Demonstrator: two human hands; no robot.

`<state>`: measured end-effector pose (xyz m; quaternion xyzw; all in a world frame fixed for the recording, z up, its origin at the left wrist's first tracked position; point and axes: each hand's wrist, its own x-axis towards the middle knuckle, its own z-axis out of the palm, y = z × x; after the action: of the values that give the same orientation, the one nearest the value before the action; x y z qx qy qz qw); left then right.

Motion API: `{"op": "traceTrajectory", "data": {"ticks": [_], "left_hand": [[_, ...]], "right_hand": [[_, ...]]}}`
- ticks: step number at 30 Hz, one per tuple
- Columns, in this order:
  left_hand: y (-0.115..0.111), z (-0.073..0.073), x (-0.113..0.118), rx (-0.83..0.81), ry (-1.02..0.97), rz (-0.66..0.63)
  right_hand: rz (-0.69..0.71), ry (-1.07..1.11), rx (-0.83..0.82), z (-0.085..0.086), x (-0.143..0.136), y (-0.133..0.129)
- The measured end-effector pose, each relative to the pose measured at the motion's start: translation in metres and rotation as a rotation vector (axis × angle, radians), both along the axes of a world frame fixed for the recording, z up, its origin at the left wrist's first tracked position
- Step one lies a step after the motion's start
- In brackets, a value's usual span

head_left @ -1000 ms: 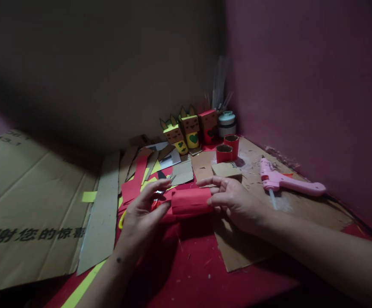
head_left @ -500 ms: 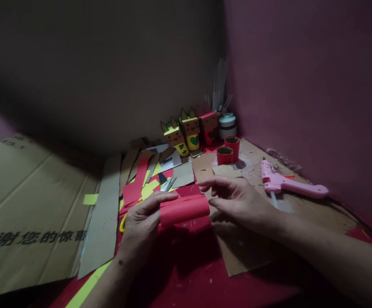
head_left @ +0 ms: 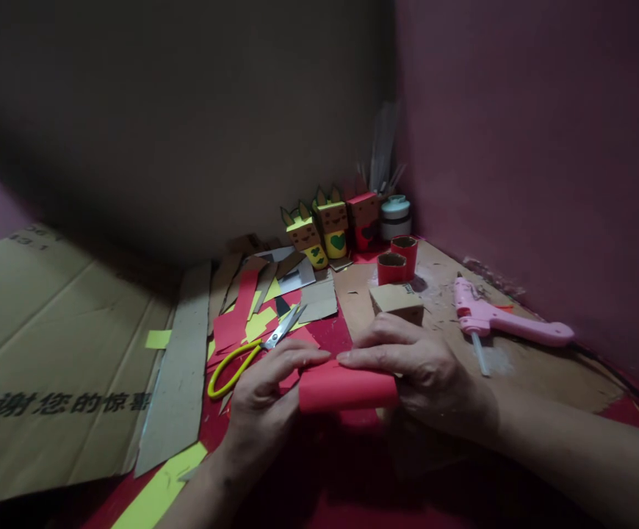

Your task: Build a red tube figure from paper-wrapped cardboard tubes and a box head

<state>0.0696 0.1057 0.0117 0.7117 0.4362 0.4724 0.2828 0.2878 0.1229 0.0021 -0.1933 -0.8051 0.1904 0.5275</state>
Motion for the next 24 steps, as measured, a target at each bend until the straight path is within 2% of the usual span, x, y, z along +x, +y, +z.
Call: {"op": "traceTrajectory", "data": {"ticks": [3, 6, 15, 17, 20, 24], "left_hand": [[-0.001, 0.0, -0.001, 0.129, 0.058, -0.015], [-0.002, 0.0, 0.0, 0.137, 0.051, -0.021], [-0.003, -0.003, 0.001, -0.014, -0.016, -0.032], [-0.001, -0.001, 0.001, -0.126, -0.063, -0.052], [0.005, 0.002, 0.0, -0.37, -0.217, -0.076], [0.015, 0.001, -0.007, -0.48, -0.351, 0.069]], "right_hand": [[0.0, -0.007, -0.01, 0.003, 0.0, -0.002], [0.034, -0.007, -0.043, 0.004, -0.002, -0.001], [0.142, 0.014, -0.381, -0.004, -0.007, 0.002], [0.131, 0.05, -0.46, -0.004, -0.007, 0.002], [0.124, 0.177, -0.686, 0.0, -0.007, 0.003], [0.218, 0.302, -1.1, 0.003, -0.006, 0.007]]}}
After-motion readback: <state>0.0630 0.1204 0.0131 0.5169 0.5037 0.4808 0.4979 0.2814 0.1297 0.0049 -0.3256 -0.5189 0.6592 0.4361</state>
